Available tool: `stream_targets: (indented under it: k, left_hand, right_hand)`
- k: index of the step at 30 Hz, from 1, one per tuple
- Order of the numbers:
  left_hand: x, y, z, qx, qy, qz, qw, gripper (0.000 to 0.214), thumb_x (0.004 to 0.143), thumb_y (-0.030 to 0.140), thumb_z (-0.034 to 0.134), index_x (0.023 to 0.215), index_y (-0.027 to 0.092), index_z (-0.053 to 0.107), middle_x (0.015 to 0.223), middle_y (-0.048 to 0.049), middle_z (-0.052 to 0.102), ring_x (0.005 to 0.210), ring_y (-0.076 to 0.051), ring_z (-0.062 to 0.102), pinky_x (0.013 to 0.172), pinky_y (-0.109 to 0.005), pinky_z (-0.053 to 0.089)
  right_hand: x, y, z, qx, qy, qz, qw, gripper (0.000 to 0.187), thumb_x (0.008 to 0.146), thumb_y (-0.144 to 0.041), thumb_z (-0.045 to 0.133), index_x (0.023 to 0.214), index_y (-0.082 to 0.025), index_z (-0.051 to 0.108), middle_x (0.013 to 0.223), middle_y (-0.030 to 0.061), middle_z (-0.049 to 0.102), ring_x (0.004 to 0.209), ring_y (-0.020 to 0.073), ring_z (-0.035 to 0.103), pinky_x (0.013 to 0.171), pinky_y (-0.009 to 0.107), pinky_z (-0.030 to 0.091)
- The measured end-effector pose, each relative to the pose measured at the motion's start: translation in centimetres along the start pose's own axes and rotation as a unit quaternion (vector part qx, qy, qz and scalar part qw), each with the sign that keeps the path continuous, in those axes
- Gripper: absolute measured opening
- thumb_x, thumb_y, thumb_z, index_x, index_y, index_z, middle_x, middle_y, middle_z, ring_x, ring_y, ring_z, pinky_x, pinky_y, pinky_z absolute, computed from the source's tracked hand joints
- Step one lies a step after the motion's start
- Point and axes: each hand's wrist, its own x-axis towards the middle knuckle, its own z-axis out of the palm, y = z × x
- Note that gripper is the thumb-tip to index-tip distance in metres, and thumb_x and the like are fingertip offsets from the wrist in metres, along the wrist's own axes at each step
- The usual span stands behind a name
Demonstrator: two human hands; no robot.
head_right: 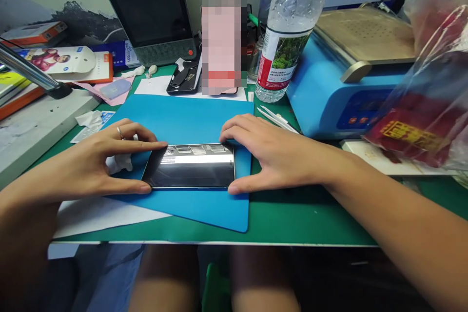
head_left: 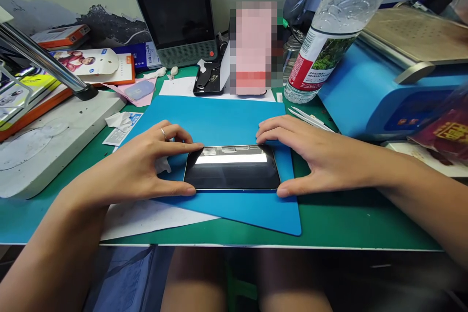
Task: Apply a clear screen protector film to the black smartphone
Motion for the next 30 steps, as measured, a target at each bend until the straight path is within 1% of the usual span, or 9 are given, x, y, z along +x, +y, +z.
stream_targets:
  k: [5,8,11,13,16,20,22,26,30]
  left_hand:
    - [0.3,0.6,-0.1,-0.007,0.001,-0.002,1.000,0.069,0.082,0.070,0.075,0.138,0.030,0.067,0.127,-0.0097,0.063,0.117,-0.032,0.056,0.095,-0.044,0.052]
    - [-0.4,1.4,-0.9,0.015,0.001,-0.012,1.000,0.074,0.083,0.073,0.073,0.141,0.028,0.064,0.132,-0.0108,0.060,0.122,-0.034,0.053,0.098,-0.046,0.051]
    - [-2.2,1.8,-2.0,0.053,0.048,-0.048,0.996,0.074,0.088,0.071,0.068,0.148,0.029,0.056,0.140,-0.0101,0.056,0.128,-0.035,0.051,0.105,-0.049,0.047]
    - [-3.5,1.6,-2.3,0.069,0.078,-0.073,0.992,0.061,0.095,0.064,0.063,0.145,0.029,0.059,0.138,-0.0088,0.057,0.128,-0.033,0.052,0.108,-0.049,0.045]
    - [-4.6,0.7,-1.5,0.058,0.075,-0.090,0.991,0.042,0.102,0.055,0.057,0.129,0.026,0.069,0.128,-0.0087,0.063,0.121,-0.030,0.057,0.106,-0.047,0.046]
    - [-4.3,-0.3,0.3,0.005,0.103,-0.109,0.989,0.028,0.105,0.041,0.054,0.110,0.021,0.074,0.114,-0.0090,0.068,0.104,-0.025,0.063,0.092,-0.041,0.050]
    - [-4.0,0.1,0.8,-0.006,0.124,-0.103,0.987,0.025,0.105,0.035,0.054,0.103,0.021,0.074,0.107,-0.0078,0.070,0.098,-0.024,0.064,0.087,-0.039,0.050]
    - [-3.5,1.9,1.1,-0.012,0.155,-0.068,0.985,0.020,0.103,0.033,0.058,0.103,0.023,0.076,0.102,-0.0064,0.073,0.098,-0.024,0.063,0.085,-0.039,0.051]
    - [-2.7,3.2,1.2,0.023,0.158,-0.055,0.986,0.022,0.103,0.033,0.059,0.102,0.024,0.078,0.101,-0.0065,0.073,0.096,-0.025,0.060,0.083,-0.040,0.052]
  right_hand:
    - [0.2,0.2,0.0,-0.009,0.003,0.000,1.000,0.077,0.075,-0.073,0.076,0.130,-0.021,0.064,0.138,0.0173,0.061,0.127,0.0373,0.059,0.106,0.053,0.049]
    - [0.4,0.7,0.2,-0.002,0.016,-0.003,1.000,0.080,0.074,-0.081,0.070,0.129,-0.022,0.067,0.137,0.0164,0.063,0.127,0.0393,0.059,0.106,0.055,0.048]
    - [0.7,1.4,0.3,0.024,0.039,-0.017,0.999,0.084,0.077,-0.091,0.052,0.128,-0.028,0.070,0.132,0.0128,0.068,0.124,0.0392,0.062,0.106,0.054,0.049]
    - [0.9,1.7,0.3,0.038,0.052,-0.020,0.998,0.082,0.083,-0.091,0.040,0.128,-0.030,0.070,0.129,0.0108,0.070,0.121,0.0378,0.064,0.104,0.052,0.050]
    - [1.0,1.7,0.2,0.050,0.065,-0.008,0.997,0.082,0.086,-0.090,0.029,0.128,-0.034,0.072,0.126,0.0089,0.072,0.118,0.0372,0.066,0.103,0.051,0.052]
    - [1.1,1.5,0.2,0.057,0.074,0.001,0.996,0.084,0.085,-0.091,0.025,0.125,-0.035,0.074,0.125,0.0084,0.073,0.118,0.0381,0.066,0.104,0.053,0.052]
    - [1.2,1.6,0.2,0.063,0.080,0.001,0.995,0.083,0.086,-0.091,0.026,0.124,-0.035,0.074,0.124,0.0083,0.074,0.118,0.0376,0.066,0.104,0.054,0.051]
    - [1.3,1.8,0.3,0.068,0.092,-0.002,0.993,0.080,0.087,-0.090,0.026,0.121,-0.035,0.074,0.122,0.0083,0.074,0.116,0.0362,0.067,0.104,0.054,0.050]
    - [1.4,1.8,0.4,0.062,0.103,-0.005,0.993,0.087,0.086,-0.091,0.022,0.118,-0.030,0.076,0.119,0.0097,0.075,0.114,0.0364,0.067,0.103,0.053,0.050]
